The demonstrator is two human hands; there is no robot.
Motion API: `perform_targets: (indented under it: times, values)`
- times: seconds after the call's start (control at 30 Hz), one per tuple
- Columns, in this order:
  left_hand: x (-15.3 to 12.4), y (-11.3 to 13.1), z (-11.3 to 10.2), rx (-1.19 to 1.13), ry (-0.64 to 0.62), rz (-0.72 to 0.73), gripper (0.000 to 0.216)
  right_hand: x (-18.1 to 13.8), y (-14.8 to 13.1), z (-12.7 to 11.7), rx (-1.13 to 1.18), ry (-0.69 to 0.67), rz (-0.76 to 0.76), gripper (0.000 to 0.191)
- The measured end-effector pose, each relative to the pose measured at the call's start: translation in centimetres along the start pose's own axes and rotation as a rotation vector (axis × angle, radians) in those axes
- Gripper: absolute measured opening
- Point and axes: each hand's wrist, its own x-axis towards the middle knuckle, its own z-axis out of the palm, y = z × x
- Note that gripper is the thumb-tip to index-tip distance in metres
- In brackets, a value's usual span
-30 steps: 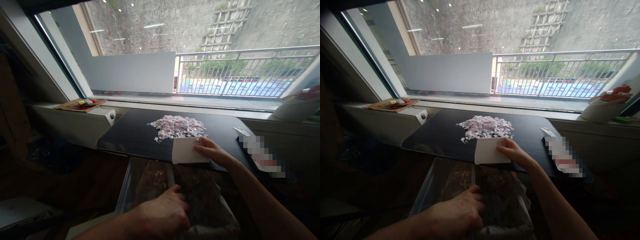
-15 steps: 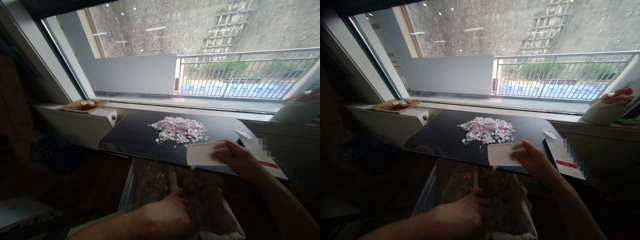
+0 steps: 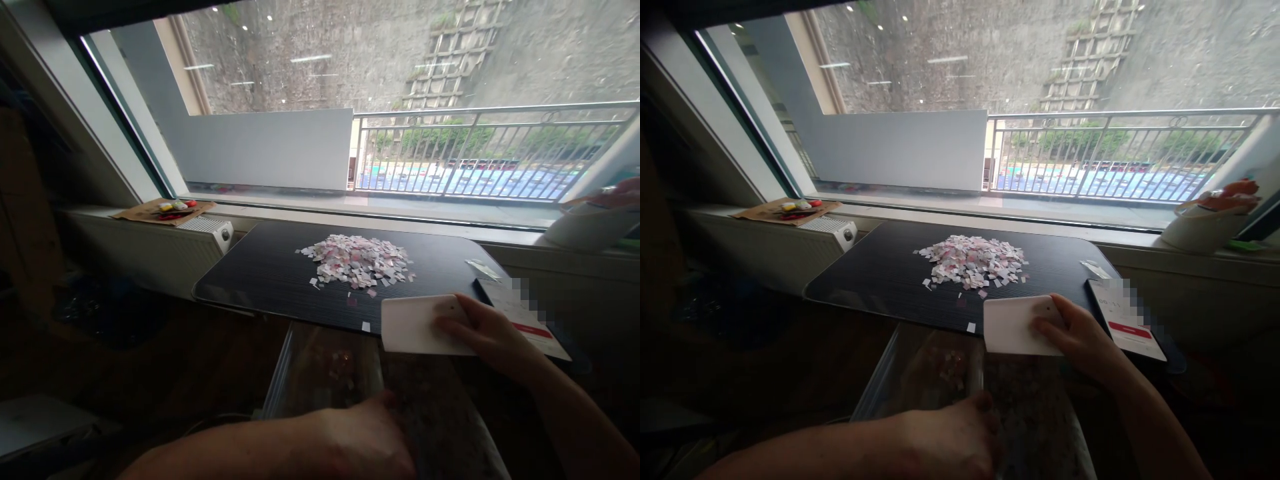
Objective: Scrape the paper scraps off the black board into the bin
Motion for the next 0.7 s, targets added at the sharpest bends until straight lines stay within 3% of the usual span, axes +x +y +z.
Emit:
perform_targets:
  times: [0.13, 0.33, 0.53, 0.7]
  values:
    - [0.0, 0.1, 0.6, -0.025, -0.034, -0.026, 0.031, -0.7, -0.4, 1.2, -0.039, 0.189, -0.106, 0.031]
    - [-1.8, 0.3, 1.8, 0.015, 0.074, -0.111, 0.03, 1.5, -2.1, 4.2, 0.015, 0.088, -0.287, 0.028]
    - [-4.4, 0.4, 0.9, -0.039, 0.1, -0.119, 0.016, 1.7, -0.8, 1.7, -0.05, 0.007, -0.227, 0.041]
    - [-4.4, 0.3, 0.9, -0.053, 0.096, -0.151, 0.015, 1.2, -0.3, 1.0, -0.058, 0.08, -0.254, 0.048]
